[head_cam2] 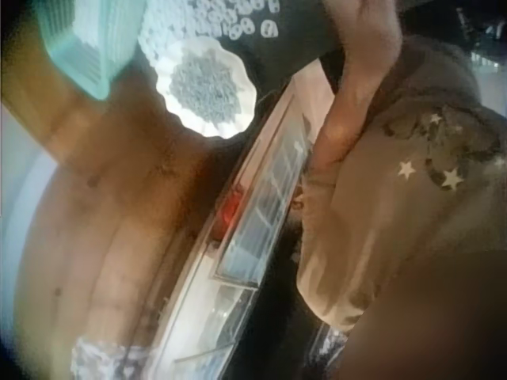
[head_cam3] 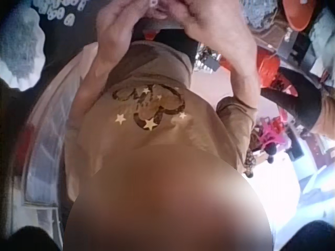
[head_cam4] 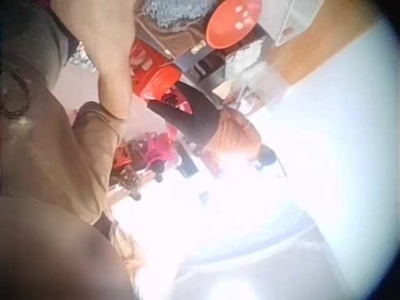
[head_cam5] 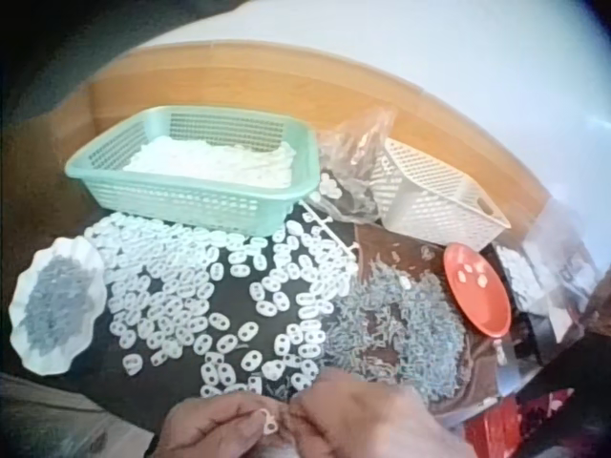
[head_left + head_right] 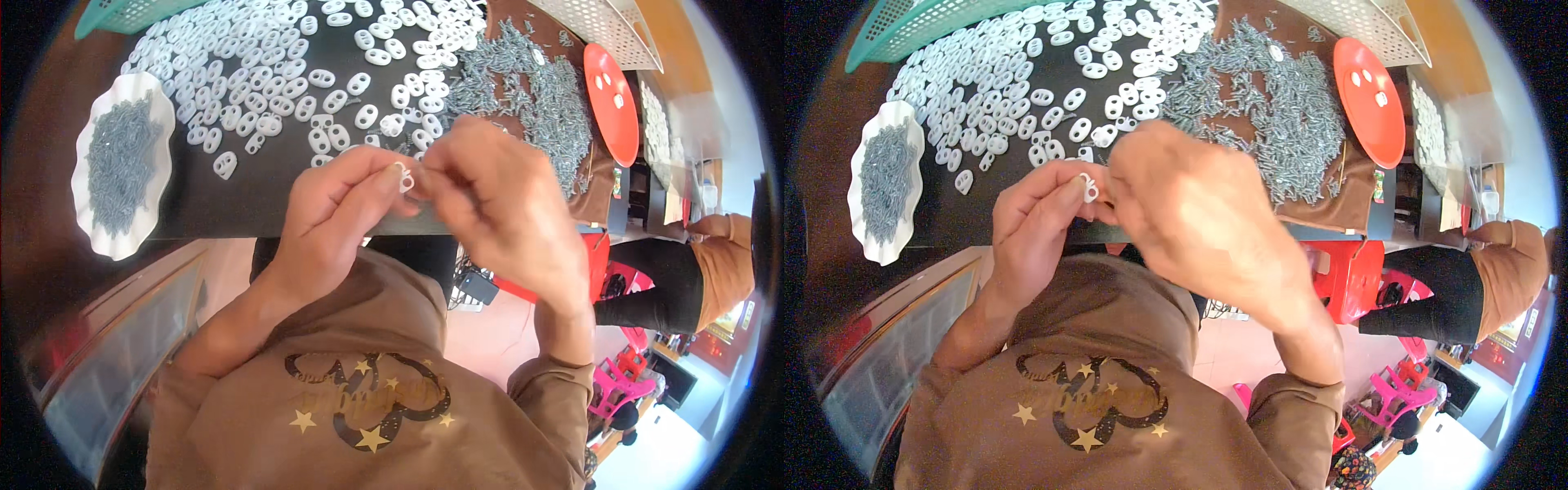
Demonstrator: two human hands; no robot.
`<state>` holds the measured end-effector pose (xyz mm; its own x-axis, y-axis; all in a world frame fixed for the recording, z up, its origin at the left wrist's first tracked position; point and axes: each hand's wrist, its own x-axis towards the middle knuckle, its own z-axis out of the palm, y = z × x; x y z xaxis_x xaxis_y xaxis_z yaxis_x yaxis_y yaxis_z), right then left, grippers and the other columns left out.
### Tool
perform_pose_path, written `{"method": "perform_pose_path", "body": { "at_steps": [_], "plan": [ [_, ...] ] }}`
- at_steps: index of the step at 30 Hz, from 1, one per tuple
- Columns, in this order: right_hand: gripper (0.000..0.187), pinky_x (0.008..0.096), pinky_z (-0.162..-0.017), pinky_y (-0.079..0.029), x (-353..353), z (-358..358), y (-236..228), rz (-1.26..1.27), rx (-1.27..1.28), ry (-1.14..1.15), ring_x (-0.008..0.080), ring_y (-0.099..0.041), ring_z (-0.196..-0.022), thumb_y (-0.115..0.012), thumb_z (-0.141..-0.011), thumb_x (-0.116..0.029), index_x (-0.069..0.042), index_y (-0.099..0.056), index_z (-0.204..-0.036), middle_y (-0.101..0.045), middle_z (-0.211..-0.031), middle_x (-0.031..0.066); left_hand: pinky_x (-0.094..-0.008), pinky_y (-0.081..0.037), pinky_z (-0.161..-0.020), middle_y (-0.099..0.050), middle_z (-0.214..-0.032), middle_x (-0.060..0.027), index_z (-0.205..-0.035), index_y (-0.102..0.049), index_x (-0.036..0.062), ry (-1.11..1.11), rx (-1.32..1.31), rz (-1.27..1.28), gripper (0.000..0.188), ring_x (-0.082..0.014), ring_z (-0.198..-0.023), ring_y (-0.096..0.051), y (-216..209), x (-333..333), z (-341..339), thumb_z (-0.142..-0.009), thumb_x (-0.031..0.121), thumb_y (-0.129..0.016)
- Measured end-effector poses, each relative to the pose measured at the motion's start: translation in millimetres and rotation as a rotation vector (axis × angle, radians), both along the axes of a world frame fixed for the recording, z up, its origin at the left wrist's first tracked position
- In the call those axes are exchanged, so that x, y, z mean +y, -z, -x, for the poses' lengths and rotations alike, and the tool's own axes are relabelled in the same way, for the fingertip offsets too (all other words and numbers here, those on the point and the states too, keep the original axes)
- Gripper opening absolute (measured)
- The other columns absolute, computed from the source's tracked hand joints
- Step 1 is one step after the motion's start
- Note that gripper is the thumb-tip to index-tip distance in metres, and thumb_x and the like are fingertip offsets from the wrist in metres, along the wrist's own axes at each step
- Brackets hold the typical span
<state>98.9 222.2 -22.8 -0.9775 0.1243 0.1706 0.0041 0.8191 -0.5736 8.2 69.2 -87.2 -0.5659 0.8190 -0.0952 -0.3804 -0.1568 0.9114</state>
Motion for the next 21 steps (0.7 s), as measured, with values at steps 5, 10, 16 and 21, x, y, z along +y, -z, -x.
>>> {"method": "perform_pose_path", "body": {
  "at_steps": [5, 10, 16, 21],
  "plan": [
    [0.010, 0.0357, -0.057, -0.045, -4, -1, 13, -0.014, 0.032, 0.039, 0.0295, -0.055, -0.063, -0.064, -0.078, 0.002, -0.002, -0.057, -0.085, -0.052, -0.075, 0.0117, -0.0207, -0.045, -0.067, -0.064, -0.083, -0.0028, -0.102, -0.063, -0.0051, 0.059, -0.080, 0.012, 0.025, -0.0055, -0.076, -0.056, 0, -2, 0, -0.099, 0.015, -0.049],
    [0.014, 0.0359, -0.058, -0.045, -1, 0, 8, -0.028, -0.003, -0.039, 0.0299, -0.056, -0.065, -0.063, -0.079, 0.004, -0.002, -0.061, -0.092, -0.053, -0.079, 0.0115, -0.0216, -0.047, -0.072, -0.064, -0.084, -0.0042, -0.101, -0.062, -0.0057, 0.060, -0.034, -0.036, 0.023, -0.0067, -0.078, -0.057, 7, -4, 1, -0.098, 0.013, -0.049],
    [0.009, 0.0319, -0.057, -0.044, 1, -5, 18, 0.018, 0.164, -0.062, 0.0214, -0.055, -0.066, -0.064, -0.080, 0.004, 0.001, -0.062, -0.088, -0.056, -0.077, 0.0091, -0.0257, -0.050, -0.061, -0.064, -0.088, -0.0092, -0.101, -0.060, -0.0053, 0.078, 0.059, -0.081, 0.026, -0.0117, -0.074, -0.059, 5, -3, 1, -0.100, 0.016, -0.045],
    [0.007, 0.0274, -0.053, -0.037, -4, -7, 13, 0.372, 0.112, 0.117, 0.0151, -0.046, -0.058, -0.066, -0.082, 0.002, 0.000, -0.060, -0.083, -0.050, -0.069, 0.0053, -0.0234, -0.044, -0.058, -0.057, -0.076, -0.0040, -0.092, -0.056, -0.0014, 0.117, 0.214, -0.069, 0.024, -0.0082, -0.064, -0.051, 6, -7, 2, -0.101, 0.017, -0.044]
  ]
}}
